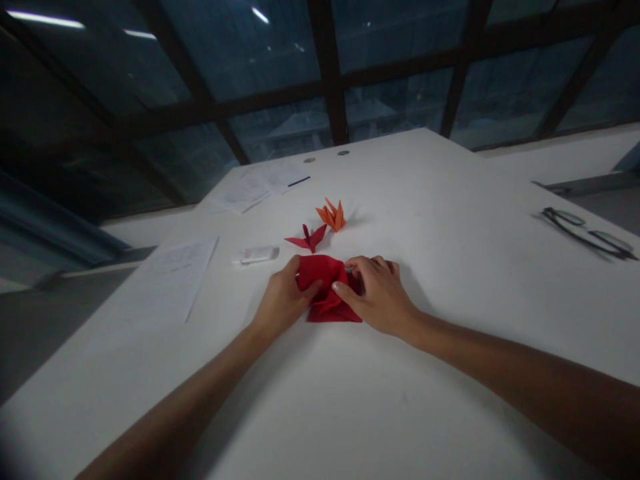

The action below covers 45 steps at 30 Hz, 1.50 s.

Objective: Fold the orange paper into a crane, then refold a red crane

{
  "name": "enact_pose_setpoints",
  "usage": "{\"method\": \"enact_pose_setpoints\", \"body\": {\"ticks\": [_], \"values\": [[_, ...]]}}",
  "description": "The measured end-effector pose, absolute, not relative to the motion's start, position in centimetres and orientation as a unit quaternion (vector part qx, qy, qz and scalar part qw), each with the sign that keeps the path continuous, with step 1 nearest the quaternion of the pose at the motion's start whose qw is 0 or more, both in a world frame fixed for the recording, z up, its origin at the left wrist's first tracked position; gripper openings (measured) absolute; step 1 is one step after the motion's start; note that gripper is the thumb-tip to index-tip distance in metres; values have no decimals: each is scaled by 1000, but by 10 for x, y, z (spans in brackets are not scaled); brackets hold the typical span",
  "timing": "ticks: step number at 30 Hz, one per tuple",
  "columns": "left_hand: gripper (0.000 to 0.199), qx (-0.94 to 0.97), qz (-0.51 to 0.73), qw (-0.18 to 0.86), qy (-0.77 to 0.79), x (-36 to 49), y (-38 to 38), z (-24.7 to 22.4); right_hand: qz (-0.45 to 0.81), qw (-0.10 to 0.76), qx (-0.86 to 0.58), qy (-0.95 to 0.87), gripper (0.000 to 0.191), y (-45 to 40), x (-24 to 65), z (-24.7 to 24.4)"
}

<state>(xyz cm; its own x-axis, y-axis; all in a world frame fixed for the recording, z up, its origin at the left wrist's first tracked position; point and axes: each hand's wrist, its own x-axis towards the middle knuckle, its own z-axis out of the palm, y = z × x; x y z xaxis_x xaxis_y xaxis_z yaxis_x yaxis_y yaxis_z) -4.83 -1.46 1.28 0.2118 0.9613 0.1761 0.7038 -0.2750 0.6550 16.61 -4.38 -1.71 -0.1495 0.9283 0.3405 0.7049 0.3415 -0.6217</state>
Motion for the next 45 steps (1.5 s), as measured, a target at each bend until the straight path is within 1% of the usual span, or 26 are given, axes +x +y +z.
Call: {"method": "enact_pose_setpoints", "body": {"ticks": [1,3,7,9,10,12,14,15,16,19,21,24,26,28,30,32,36,38,41,45], "values": [[20,750,286,218,556,-48,-15,13,163,346,-554,-740,31,-45,166,-16],[19,761,283,202,548,-48,-15,12,162,339,-561,-738,35,-47,165,-16],[20,767,283,194,542,-50,-14,12,136,289,-574,-754,54,-47,162,-17],[23,760,283,201,550,-51,-12,12,119,265,-570,-768,59,-48,160,-18],[28,757,291,196,551,-52,-11,13,112,259,-566,-775,60,-49,160,-18],[50,767,317,153,537,-52,-9,15,101,255,-557,-784,57,-50,159,-19],[68,795,320,66,511,-51,-10,19,93,252,-551,-790,50,-51,159,-19],[71,813,302,20,498,-50,-11,21,89,249,-549,-793,46,-51,159,-19],[67,827,274,-21,490,-49,-12,24,86,247,-548,-794,43,-52,159,-19],[37,866,197,-79,452,-46,-15,32,82,241,-544,-799,38,-51,159,-19],[22,877,171,-87,440,-44,-15,34,81,243,-539,-802,40,-52,159,-20],[7,876,158,-86,448,-42,-13,34,82,248,-525,-810,50,-53,159,-21],[2,871,156,-83,458,-42,-11,34,79,248,-516,-816,57,-54,159,-21],[3,869,145,-86,465,-44,-9,36,68,246,-511,-820,61,-54,160,-21],[4,872,118,-93,467,-46,-8,40,56,242,-506,-826,61,-55,160,-21],[6,880,83,-97,458,-48,-7,45,45,239,-495,-834,55,-56,160,-21],[14,893,40,-83,440,-54,-5,52,47,230,-474,-849,38,-57,161,-21],[21,884,40,-52,464,-59,-3,54,57,226,-470,-851,34,-58,161,-21],[27,855,63,49,512,-68,3,57,67,225,-471,-850,33,-58,161,-21],[21,834,127,228,487,-76,12,59,67,229,-467,-851,30,-59,160,-20]]}}
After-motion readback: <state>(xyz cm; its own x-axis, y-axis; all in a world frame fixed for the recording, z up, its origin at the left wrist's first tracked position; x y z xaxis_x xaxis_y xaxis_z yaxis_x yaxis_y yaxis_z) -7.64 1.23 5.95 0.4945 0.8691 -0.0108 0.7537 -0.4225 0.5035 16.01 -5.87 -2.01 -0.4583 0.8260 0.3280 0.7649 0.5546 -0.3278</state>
